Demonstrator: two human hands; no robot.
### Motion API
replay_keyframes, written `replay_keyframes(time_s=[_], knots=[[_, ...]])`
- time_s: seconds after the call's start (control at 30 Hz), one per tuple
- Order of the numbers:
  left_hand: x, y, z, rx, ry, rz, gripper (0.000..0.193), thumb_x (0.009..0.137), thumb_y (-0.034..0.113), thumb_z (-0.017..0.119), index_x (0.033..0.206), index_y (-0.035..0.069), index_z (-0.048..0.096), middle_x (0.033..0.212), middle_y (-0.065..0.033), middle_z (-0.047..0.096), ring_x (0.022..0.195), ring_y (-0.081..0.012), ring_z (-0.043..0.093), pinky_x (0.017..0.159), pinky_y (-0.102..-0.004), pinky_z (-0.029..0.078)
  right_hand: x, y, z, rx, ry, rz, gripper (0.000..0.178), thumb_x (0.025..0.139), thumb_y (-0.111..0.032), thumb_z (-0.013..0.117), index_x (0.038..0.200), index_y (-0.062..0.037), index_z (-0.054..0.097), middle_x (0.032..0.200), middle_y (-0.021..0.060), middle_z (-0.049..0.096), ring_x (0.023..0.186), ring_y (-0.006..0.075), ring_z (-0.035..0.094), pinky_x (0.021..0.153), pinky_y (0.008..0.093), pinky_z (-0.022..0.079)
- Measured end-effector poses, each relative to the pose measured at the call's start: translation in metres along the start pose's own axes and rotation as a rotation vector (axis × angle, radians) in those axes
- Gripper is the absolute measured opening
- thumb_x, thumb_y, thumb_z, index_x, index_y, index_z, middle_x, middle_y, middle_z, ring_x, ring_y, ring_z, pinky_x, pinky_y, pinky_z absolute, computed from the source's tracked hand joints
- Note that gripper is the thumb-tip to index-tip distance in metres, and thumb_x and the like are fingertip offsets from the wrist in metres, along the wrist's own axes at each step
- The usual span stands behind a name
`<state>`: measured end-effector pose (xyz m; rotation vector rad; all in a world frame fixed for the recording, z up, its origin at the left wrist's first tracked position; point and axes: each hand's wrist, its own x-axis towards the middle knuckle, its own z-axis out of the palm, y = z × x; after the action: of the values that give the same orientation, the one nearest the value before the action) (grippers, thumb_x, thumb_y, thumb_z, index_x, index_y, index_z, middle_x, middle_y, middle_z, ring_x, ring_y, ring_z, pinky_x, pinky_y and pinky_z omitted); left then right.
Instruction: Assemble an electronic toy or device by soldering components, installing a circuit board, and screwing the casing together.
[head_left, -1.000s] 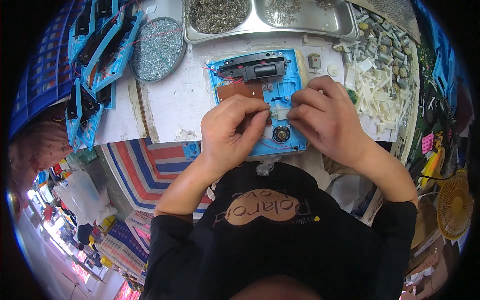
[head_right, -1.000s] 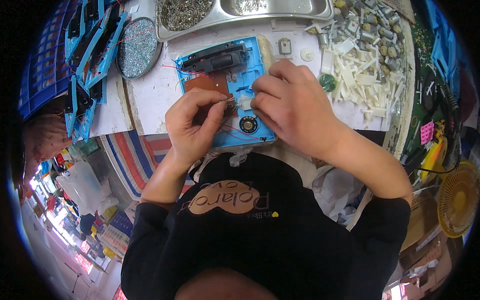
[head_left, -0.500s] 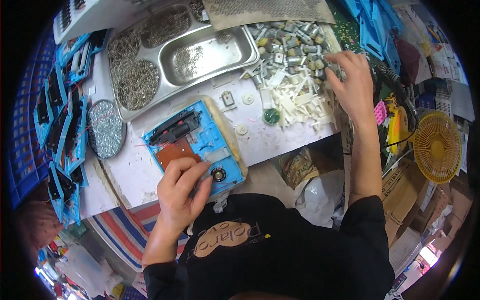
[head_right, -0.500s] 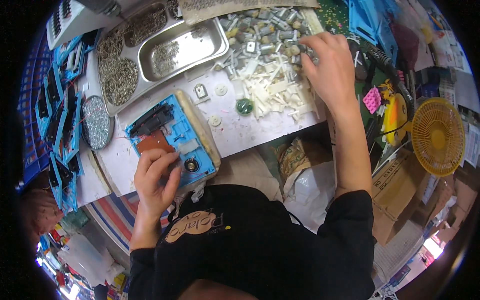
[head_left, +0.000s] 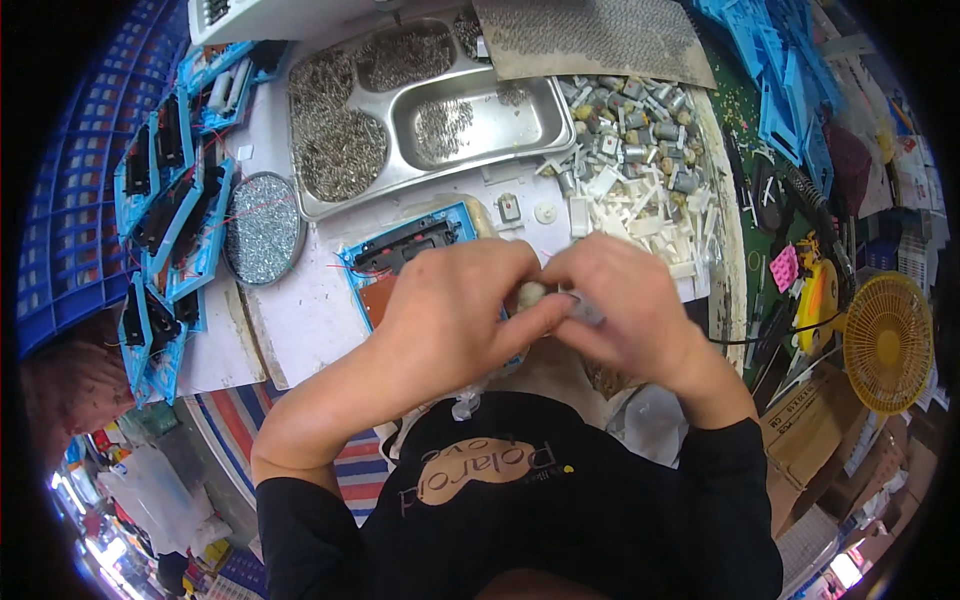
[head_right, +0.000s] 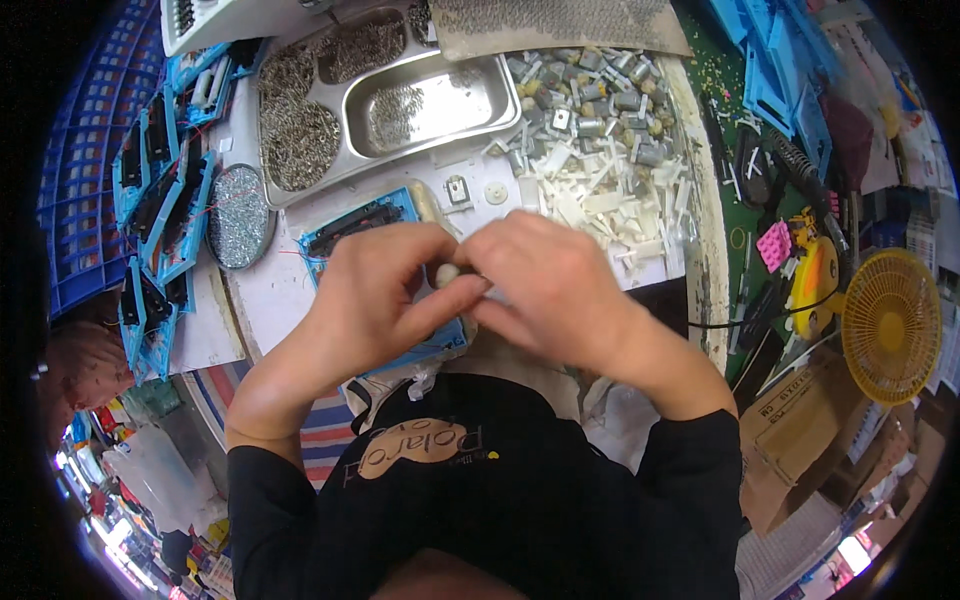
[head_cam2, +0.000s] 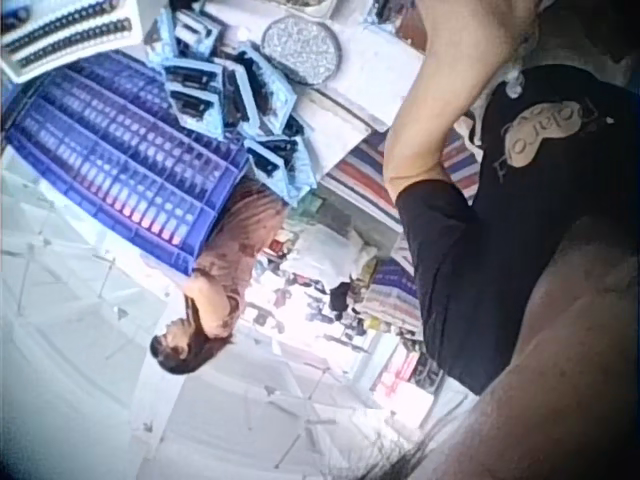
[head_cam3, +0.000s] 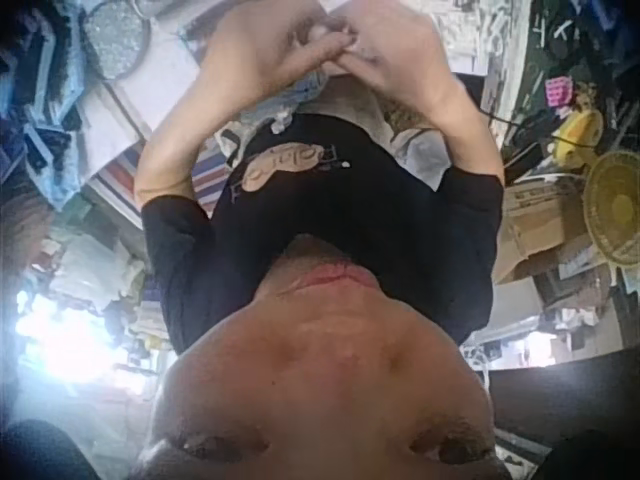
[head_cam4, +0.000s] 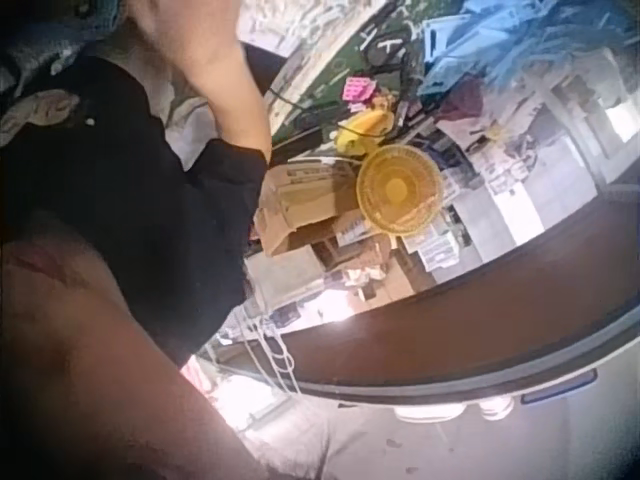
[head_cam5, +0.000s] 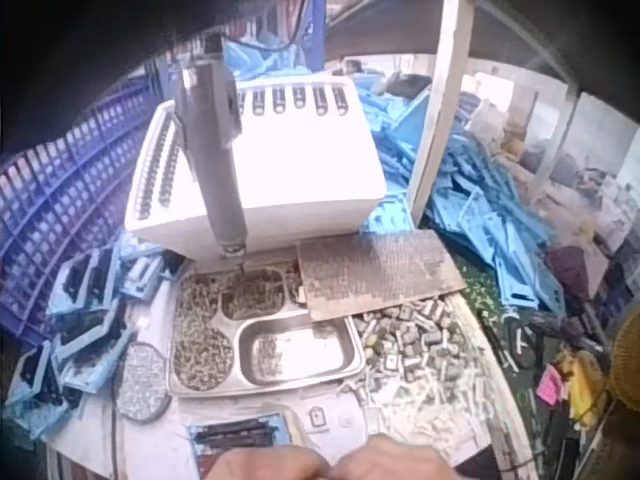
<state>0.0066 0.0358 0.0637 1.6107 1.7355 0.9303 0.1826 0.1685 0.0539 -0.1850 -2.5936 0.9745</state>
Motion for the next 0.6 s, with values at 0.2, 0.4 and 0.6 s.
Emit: replay_keyframes(time_s=[0.2, 0.4, 0.6], knots=[[0.012, 0.009, -0.002, -0.329, -0.216, -0.139, 0.02, 0.098, 0.021, 0.074, 0.1, 0.0, 0.071, 0.07, -0.0018, 0.063, 0.063, -0.0035, 0.054, 0.055, -0.0244, 0.041, -0.027, -0.003, -0.003, 0.481, 0.1, 0.253, 0.025, 0.083, 0.0, 0.08, 0.106, 0.001, 0.07, 0.095, 0.01, 0.073, 0.081, 0.0198, 0.073, 0.07, 0.0301, 0.06], [0.073, 0.007, 0.007, -0.533, -0.415, -0.229, 0.032, 0.1, 0.031, 0.07, 0.096, 0.0, 0.073, 0.07, -0.0037, 0.064, 0.062, -0.0044, 0.054, 0.056, -0.0258, 0.044, -0.066, 0.015, 0.005, 0.844, 0.48, 0.397, 0.016, 0.087, 0.005, 0.077, 0.1, 0.0034, 0.067, 0.099, 0.0159, 0.073, 0.081, 0.0214, 0.074, 0.073, 0.0323, 0.061], [0.212, -0.056, 0.033, 0.373, 0.257, 0.156, 0.023, 0.088, 0.026, 0.073, 0.094, 0.004, 0.076, 0.086, -0.0177, 0.075, 0.083, -0.0378, 0.073, 0.078, -0.0454, 0.057, -0.074, 0.039, 0.001, 1.476, 0.47, 0.443, 0.016, 0.085, 0.006, 0.078, 0.093, 0.0021, 0.064, 0.089, 0.0138, 0.066, 0.08, 0.0226, 0.072, 0.068, 0.0318, 0.061]])
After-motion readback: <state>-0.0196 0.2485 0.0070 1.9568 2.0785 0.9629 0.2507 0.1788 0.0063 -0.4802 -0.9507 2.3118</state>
